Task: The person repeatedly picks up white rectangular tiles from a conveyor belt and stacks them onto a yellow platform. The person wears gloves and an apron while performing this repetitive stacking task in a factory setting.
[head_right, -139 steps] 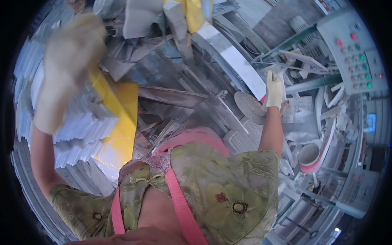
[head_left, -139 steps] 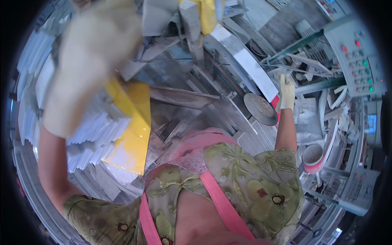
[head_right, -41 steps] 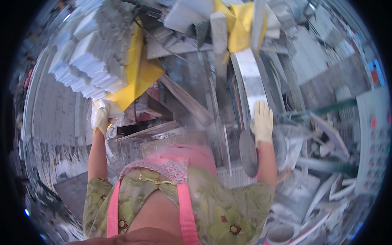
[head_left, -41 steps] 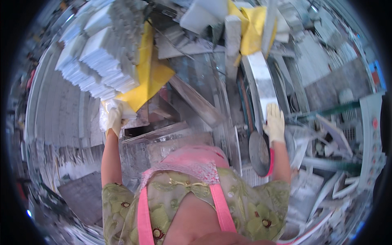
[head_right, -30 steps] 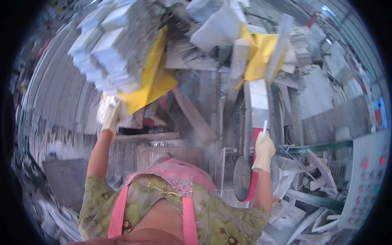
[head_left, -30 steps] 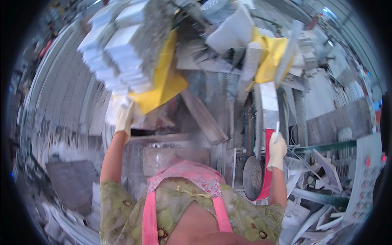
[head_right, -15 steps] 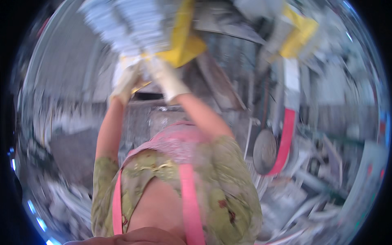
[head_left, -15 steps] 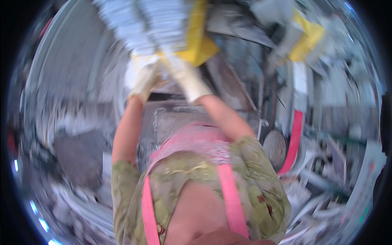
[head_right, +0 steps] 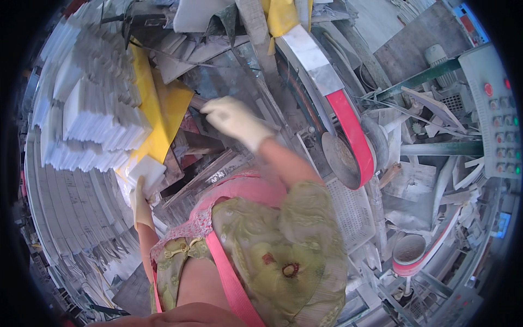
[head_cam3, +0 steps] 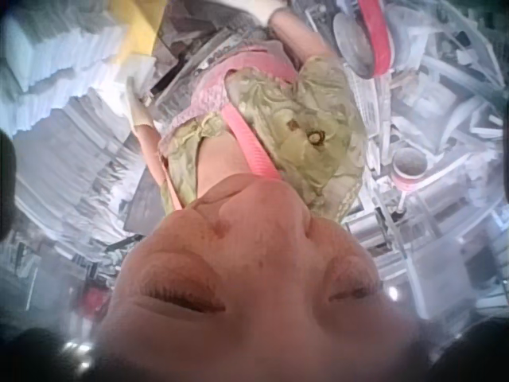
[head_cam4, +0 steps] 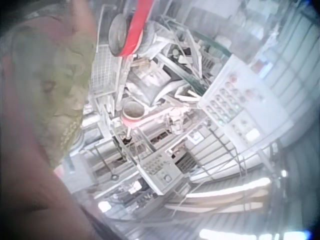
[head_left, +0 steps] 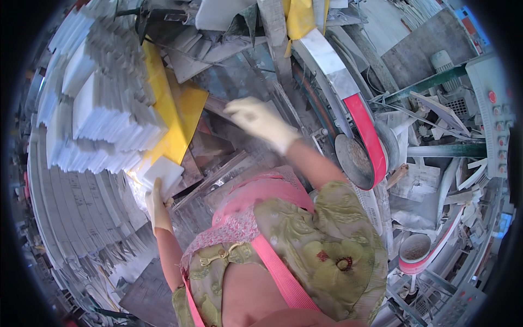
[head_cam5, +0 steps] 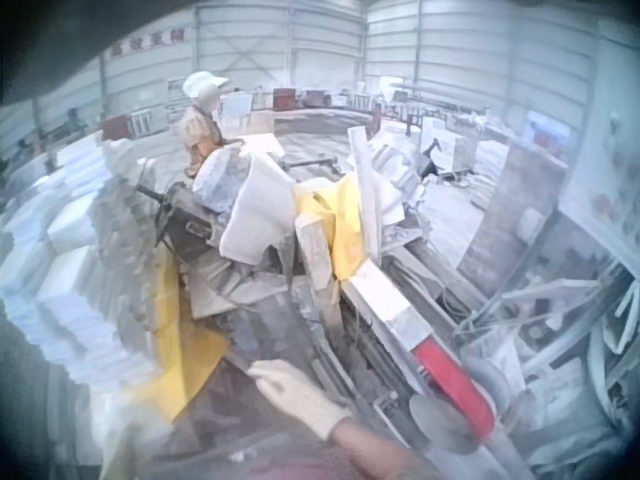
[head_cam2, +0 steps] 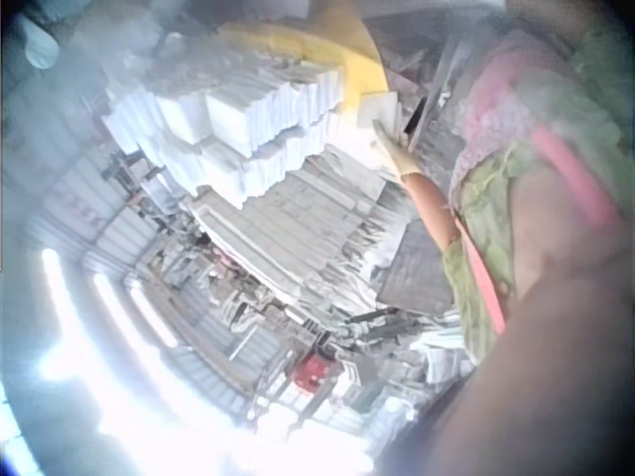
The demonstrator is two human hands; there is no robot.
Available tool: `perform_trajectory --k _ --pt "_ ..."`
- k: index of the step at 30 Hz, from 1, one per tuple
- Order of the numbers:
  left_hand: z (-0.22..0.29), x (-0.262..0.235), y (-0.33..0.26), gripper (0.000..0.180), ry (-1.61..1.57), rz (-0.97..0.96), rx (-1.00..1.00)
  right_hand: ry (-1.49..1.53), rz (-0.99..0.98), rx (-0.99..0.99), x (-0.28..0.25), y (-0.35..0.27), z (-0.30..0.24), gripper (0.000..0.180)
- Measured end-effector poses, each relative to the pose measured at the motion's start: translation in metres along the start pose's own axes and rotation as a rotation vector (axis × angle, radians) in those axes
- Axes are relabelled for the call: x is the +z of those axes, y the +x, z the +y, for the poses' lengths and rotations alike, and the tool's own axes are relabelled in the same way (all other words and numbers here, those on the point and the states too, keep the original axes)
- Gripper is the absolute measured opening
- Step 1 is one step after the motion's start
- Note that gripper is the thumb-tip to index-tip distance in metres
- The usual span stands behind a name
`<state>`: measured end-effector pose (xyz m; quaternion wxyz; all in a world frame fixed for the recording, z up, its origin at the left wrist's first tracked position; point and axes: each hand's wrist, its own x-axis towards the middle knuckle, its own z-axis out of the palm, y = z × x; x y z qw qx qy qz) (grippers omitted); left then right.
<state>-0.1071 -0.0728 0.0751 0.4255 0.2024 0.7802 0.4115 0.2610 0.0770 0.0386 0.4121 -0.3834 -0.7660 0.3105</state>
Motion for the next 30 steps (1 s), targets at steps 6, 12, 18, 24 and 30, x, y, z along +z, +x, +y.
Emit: perform_trajectory --k 6,12,18,24,30 --pt "0.005 0.019 0.006 0.043 0.024 0.23 0.013 -1.139 -0.103 0.391 -0.226 -0.09 0.045 0.073" --pt "0.031 0.046 0.001 0.057 0.401 0.33 0.015 -1.249 -0.219 0.399 -0.232 -0.12 0.111 0.077" --pt "0.036 0.047 -0.005 0.062 0.424 0.351 -0.027 -1.411 -0.303 0.662 -0.266 -0.098 0.102 0.039" --pt "0.023 0.042 0.004 0.065 0.47 0.296 -0.074 -0.879 0.028 0.702 -0.259 0.011 0.022 0.042" --pt "0.018 0.043 0.002 0.07 0.56 0.348 0.022 0.247 0.169 0.656 -0.063 0.08 -0.007 0.049"
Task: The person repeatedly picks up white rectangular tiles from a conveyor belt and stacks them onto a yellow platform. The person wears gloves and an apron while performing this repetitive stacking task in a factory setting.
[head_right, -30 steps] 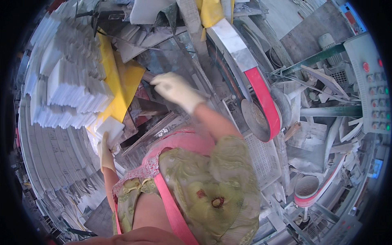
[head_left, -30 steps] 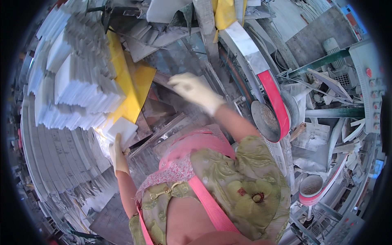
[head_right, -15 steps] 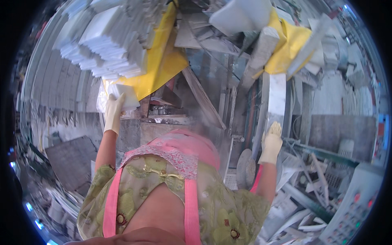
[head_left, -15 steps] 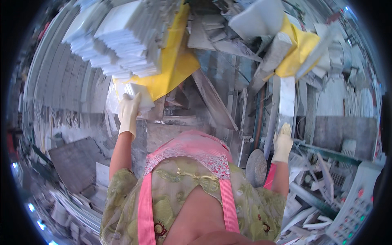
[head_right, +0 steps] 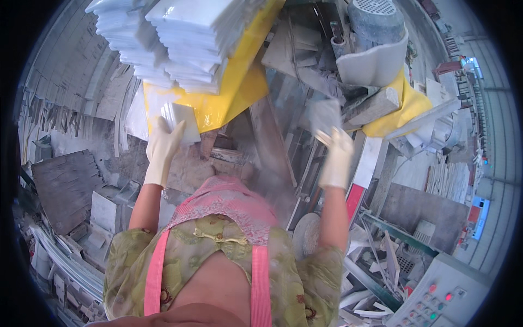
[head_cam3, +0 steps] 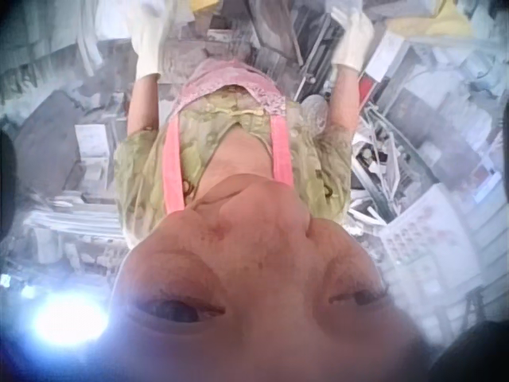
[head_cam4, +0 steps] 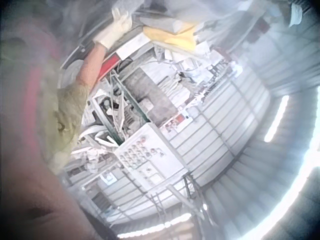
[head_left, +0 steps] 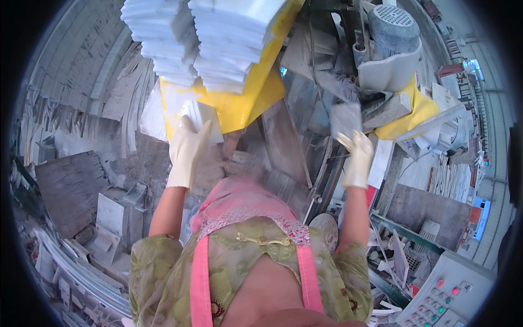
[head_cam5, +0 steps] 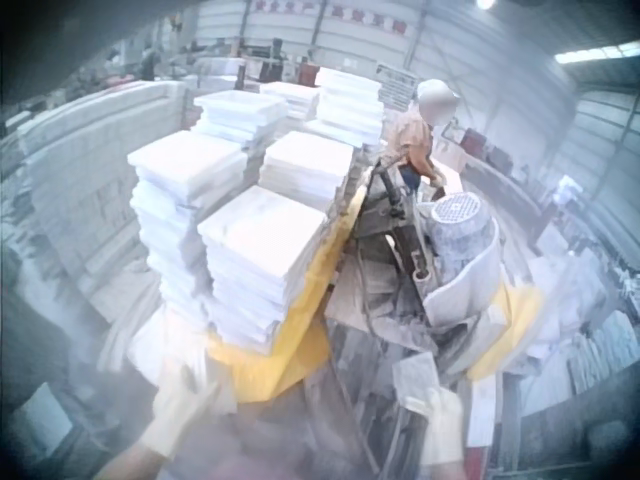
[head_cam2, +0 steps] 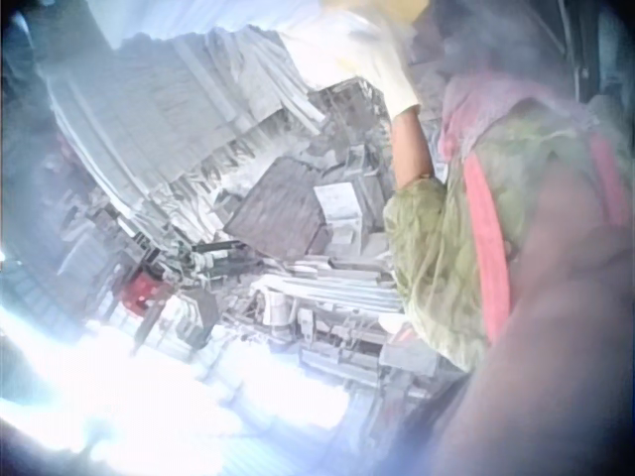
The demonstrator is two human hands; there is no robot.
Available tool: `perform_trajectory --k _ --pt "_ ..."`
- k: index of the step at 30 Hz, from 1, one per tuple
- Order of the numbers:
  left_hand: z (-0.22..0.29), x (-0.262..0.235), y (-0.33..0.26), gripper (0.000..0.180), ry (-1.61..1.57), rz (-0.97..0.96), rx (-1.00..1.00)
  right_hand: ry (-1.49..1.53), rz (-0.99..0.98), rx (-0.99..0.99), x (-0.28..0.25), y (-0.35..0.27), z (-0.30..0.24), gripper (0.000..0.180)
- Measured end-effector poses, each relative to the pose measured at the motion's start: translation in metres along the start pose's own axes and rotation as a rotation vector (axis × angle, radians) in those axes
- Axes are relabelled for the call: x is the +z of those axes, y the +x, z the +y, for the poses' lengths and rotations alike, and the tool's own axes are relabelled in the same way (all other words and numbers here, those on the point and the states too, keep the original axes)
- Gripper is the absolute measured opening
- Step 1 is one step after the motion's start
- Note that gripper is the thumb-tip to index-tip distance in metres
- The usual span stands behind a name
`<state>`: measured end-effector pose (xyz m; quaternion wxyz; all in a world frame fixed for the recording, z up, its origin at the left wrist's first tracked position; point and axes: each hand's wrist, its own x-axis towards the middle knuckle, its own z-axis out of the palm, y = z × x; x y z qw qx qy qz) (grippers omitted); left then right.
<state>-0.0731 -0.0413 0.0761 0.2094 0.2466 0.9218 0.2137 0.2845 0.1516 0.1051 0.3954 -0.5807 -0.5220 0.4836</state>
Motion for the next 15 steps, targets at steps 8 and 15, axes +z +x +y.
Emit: perform_trajectory --k 8,15 --pt "0.011 -0.009 -0.004 0.07 0.031 -0.125 -0.162 0.445 0.185 -0.198 0.175 0.156 0.001 0.042" --pt "0.005 -0.005 -0.008 0.072 0.109 -0.116 -0.226 0.097 0.335 -0.225 0.205 0.308 0.015 0.038"
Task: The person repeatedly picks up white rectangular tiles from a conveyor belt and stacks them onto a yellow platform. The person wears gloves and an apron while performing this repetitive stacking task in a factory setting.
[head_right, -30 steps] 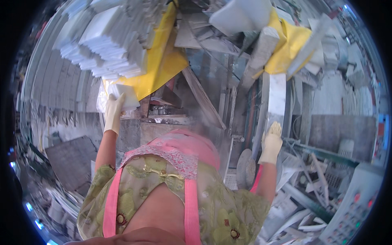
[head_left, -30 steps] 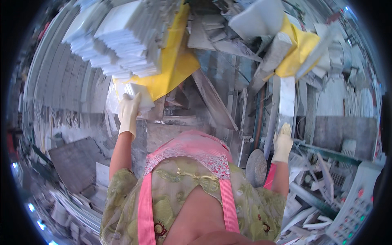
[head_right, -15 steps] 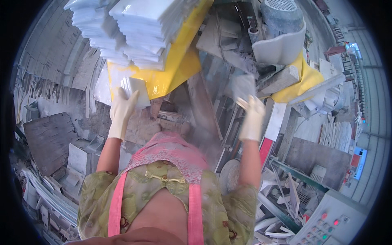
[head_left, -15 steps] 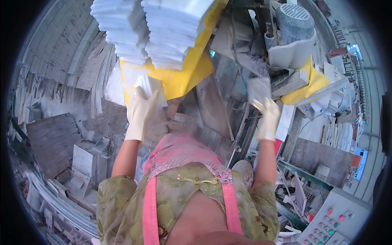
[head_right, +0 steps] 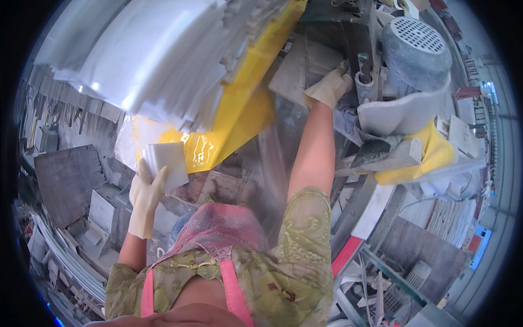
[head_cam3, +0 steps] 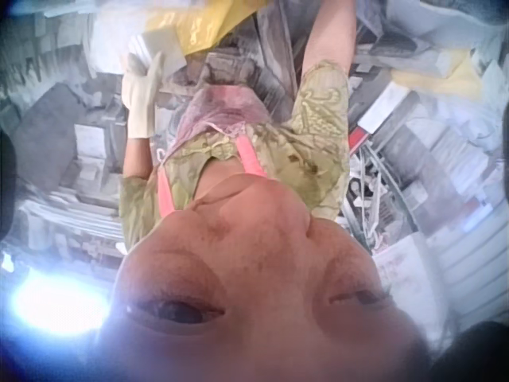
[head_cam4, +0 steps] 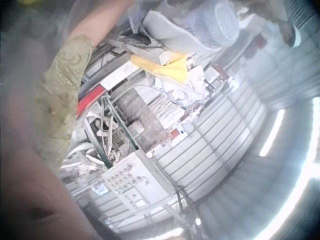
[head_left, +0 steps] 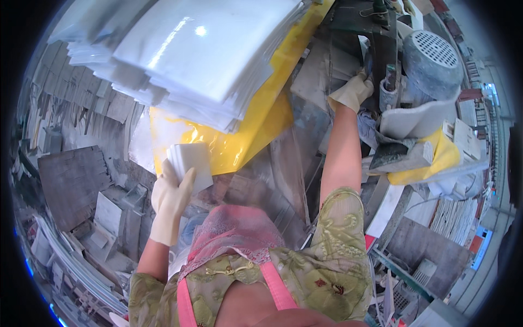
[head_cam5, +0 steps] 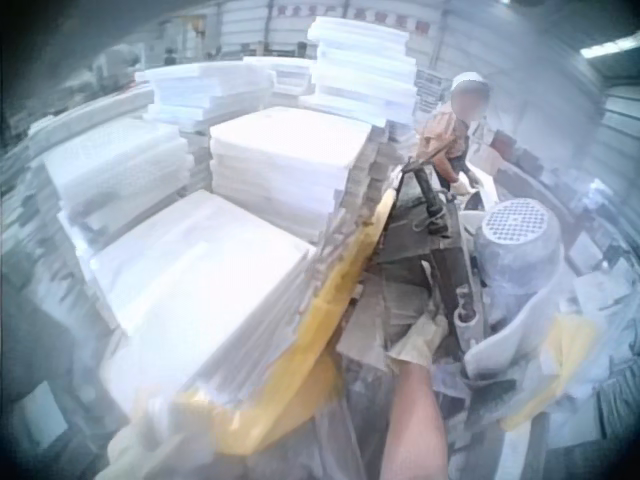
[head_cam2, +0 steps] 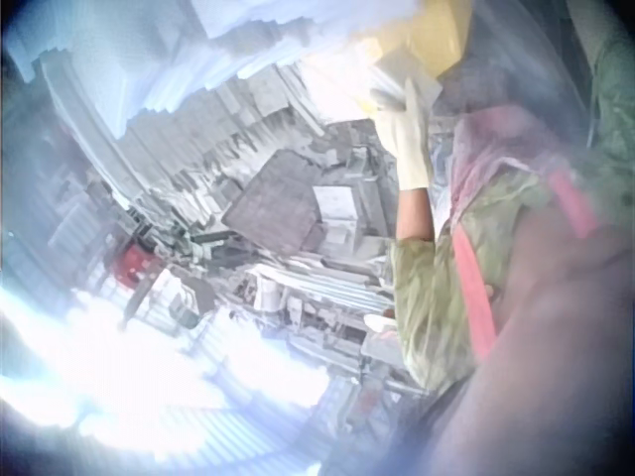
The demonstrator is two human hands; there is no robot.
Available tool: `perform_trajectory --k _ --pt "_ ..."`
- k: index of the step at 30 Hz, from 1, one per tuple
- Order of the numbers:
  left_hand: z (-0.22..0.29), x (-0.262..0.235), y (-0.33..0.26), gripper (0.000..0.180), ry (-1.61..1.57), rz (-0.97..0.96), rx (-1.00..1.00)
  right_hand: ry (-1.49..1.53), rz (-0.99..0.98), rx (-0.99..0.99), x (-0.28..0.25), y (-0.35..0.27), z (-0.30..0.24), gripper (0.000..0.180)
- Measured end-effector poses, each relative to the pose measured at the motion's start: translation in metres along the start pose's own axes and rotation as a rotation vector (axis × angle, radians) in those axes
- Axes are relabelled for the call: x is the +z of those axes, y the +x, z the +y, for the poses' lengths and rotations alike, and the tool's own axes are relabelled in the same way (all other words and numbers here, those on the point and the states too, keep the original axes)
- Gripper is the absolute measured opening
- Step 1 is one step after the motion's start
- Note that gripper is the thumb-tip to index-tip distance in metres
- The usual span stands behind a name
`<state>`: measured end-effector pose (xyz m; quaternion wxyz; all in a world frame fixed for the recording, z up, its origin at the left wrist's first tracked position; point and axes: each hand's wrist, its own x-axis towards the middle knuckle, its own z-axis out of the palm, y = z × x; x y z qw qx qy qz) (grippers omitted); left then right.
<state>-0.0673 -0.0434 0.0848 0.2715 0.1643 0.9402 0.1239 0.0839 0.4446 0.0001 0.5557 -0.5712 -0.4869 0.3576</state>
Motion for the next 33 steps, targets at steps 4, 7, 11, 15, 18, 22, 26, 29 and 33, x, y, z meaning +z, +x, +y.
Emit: perform_trajectory --k 4,7,11,15,18,22,26,29,33 --pt "-0.006 0.006 -0.001 0.056 -0.023 0.103 0.004 -0.204 -0.021 -0.136 0.023 0.031 0.004 0.041" --pt "-0.01 0.012 -0.003 0.054 -0.088 0.145 -0.002 -0.412 -0.068 0.037 0.041 0.048 -0.002 0.043" --pt "-0.017 0.019 -0.007 0.066 -0.049 0.213 0.046 -0.593 -0.182 -0.013 0.054 0.067 -0.005 0.046" --pt "-0.018 0.022 -0.006 0.071 0.031 0.243 0.051 -0.677 -0.262 -0.093 0.054 0.074 0.0 0.051" --pt "-0.008 0.013 -0.004 0.071 0.132 0.204 0.094 -0.715 -0.289 -0.184 0.042 0.06 0.006 0.054" --pt "0.016 -0.008 -0.006 0.069 0.197 -0.009 -0.03 -0.711 -0.305 -0.362 0.009 -0.003 0.007 0.061" --pt "0.033 -0.02 -0.013 0.067 -0.016 0.004 -0.04 -0.145 -0.611 -0.512 -0.062 -0.09 -0.017 0.053" --pt "0.036 -0.023 -0.031 0.068 -0.045 -0.024 -0.02 -0.15 -0.8 -0.598 -0.138 -0.115 -0.06 0.043" --pt "0.067 -0.019 -0.053 0.072 0.028 -0.049 0.314 -0.249 -0.716 -0.643 -0.228 -0.094 -0.112 0.031"
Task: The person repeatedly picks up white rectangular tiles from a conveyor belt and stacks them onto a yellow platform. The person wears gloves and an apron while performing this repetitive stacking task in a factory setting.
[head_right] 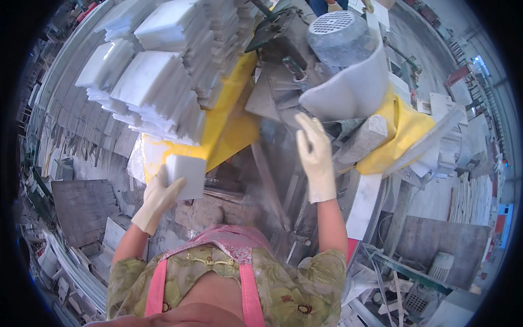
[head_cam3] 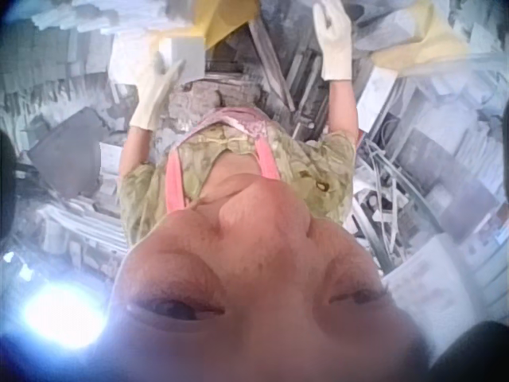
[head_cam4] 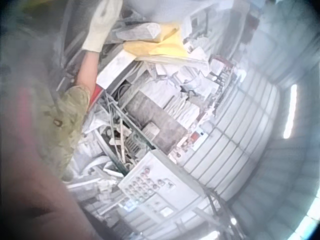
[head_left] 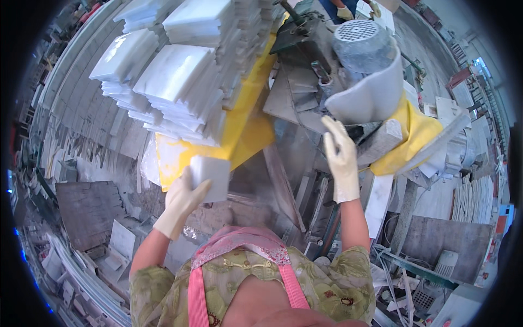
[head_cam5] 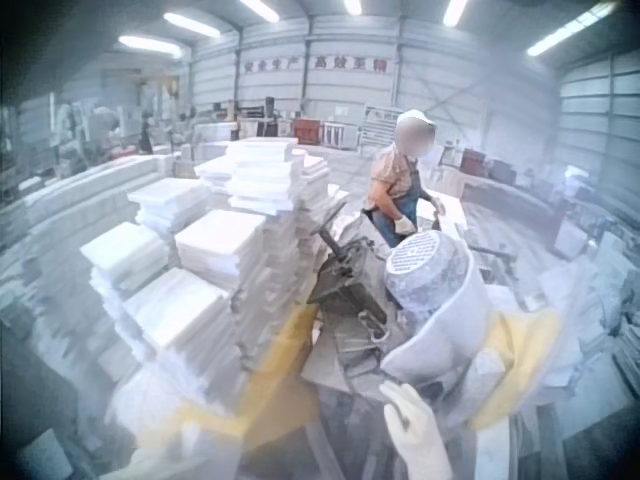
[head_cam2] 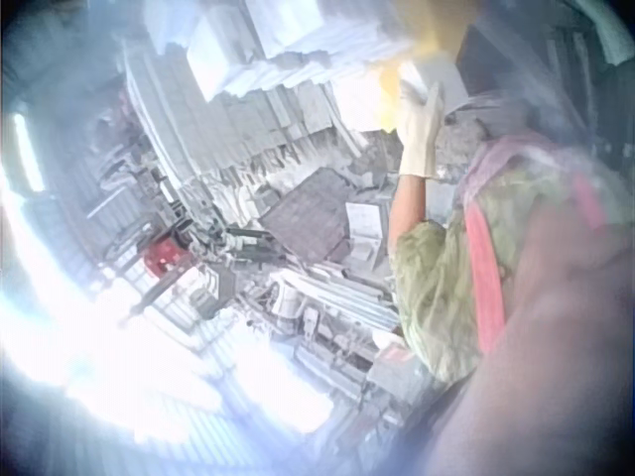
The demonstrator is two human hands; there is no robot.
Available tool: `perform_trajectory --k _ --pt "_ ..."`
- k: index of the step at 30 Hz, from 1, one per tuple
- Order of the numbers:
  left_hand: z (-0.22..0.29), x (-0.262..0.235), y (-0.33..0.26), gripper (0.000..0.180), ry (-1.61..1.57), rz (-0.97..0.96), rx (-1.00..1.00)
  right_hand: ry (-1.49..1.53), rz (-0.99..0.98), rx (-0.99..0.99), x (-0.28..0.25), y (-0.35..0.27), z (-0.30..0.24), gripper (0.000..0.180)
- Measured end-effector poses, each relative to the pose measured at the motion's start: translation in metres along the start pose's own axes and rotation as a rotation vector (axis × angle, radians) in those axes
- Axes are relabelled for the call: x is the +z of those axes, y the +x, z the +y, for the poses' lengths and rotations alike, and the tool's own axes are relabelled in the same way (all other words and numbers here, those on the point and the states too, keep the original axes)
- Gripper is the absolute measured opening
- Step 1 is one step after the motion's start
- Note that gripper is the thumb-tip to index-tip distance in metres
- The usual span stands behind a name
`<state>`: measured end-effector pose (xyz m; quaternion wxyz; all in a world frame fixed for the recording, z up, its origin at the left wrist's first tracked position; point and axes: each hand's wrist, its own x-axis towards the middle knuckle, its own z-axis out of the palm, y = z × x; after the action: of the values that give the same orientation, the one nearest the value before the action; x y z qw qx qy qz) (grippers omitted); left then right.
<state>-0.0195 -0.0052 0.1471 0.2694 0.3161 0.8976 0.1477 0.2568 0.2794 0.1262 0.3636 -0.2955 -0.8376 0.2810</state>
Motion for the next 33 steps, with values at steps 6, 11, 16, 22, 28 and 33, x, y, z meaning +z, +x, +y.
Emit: perform_trajectory --k 6,11,16,22,28,33 --pt "0.129 -0.021 0.037 0.053 -0.748 -0.146 0.419 0.122 0.143 0.25 -0.072 -0.03 -0.012 0.029" --pt "0.259 -0.099 0.098 0.041 -0.878 -0.122 0.58 0.119 0.21 0.201 -0.11 -0.04 -0.012 0.028" --pt "0.356 -0.161 0.156 0.035 -1.031 0.061 0.613 0.042 0.226 0.23 -0.139 -0.072 0.011 0.03" --pt "0.417 -0.167 0.243 0.036 -1.1 0.115 0.815 -0.197 0.265 0.387 -0.162 -0.121 0.047 0.041" --pt "0.464 -0.142 0.321 0.034 -1.061 0.116 0.745 -0.531 0.244 0.124 -0.155 -0.07 0.039 0.05" --pt "0.492 -0.128 0.349 0.036 -1.068 0.171 0.747 -0.642 0.251 -0.08 -0.131 -0.006 0.056 0.045"
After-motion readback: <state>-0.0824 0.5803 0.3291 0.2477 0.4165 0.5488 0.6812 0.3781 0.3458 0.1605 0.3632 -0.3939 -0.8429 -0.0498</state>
